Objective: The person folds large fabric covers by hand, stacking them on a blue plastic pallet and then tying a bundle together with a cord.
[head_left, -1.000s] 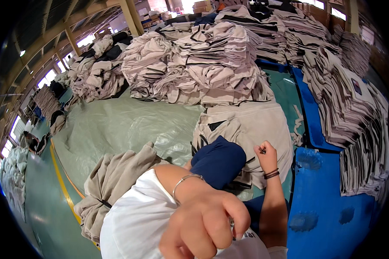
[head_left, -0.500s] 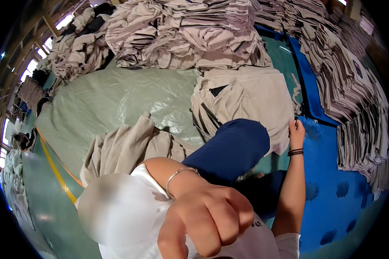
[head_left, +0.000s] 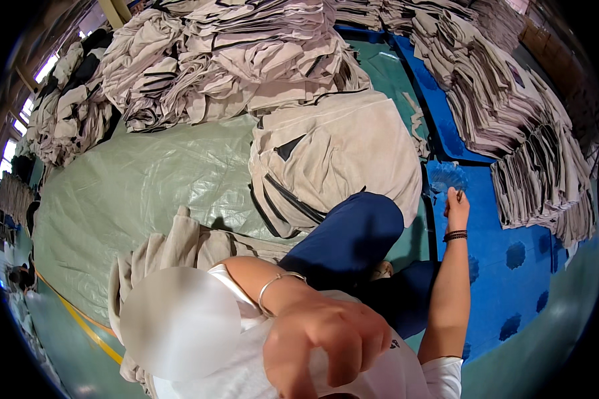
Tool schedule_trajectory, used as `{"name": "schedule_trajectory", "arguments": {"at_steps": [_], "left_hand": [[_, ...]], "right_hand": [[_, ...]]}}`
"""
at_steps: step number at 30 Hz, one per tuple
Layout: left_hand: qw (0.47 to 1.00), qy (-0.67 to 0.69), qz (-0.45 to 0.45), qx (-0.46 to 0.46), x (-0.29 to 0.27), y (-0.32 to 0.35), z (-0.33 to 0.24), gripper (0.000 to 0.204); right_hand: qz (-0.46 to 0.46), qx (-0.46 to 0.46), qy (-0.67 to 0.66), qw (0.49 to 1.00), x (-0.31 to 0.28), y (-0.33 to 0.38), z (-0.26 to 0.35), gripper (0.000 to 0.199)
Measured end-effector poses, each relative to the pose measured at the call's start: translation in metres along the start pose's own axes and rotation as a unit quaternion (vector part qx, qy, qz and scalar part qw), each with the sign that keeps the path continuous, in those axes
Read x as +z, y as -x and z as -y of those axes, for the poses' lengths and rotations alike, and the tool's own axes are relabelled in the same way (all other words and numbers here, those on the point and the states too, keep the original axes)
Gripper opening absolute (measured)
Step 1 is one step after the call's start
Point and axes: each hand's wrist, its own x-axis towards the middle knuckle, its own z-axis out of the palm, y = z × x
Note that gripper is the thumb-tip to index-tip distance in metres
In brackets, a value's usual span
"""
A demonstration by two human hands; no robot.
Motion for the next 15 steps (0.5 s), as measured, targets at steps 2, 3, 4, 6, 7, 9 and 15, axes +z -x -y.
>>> {"name": "schedule_trajectory", "arguments": {"at_steps": [2, 3, 4, 6, 7, 9, 15], "left_hand": [[1.000, 0.015, 0.004, 0.023, -0.015, 0.002, 0.011, 0.003], [1.000, 0.021, -0.001, 0.015, -0.021, 0.000, 0.010, 0.003], [1.000, 0.028, -0.003, 0.009, -0.029, -0.002, 0.011, 0.003], [0.999, 0.037, -0.010, -0.026, -0.042, -0.005, 0.011, 0.001], [0.999, 0.035, -0.002, -0.028, -0.051, -0.007, 0.014, 0.001], [0.999, 0.027, 0.041, 0.006, -0.069, -0.013, 0.026, 0.004], [0.941, 0.263, 0.106, -0.186, -0.087, -0.024, 0.065, 0.020]], "right_hand": [[-0.017, 0.017, -0.057, 0.998, -0.001, -0.007, -0.005, 0.028], [-0.019, 0.032, -0.065, 0.997, 0.000, -0.011, -0.009, 0.027], [-0.025, 0.037, -0.075, 0.996, 0.002, -0.014, -0.009, 0.026], [-0.042, 0.049, -0.095, 0.993, 0.012, -0.018, -0.007, 0.025], [-0.044, 0.041, -0.095, 0.994, 0.017, -0.021, -0.005, 0.024], [-0.052, 0.048, -0.095, 0.993, 0.028, -0.027, 0.000, 0.023], [-0.143, -0.024, 0.003, 0.989, -0.004, -0.032, -0.013, 0.027]]}}
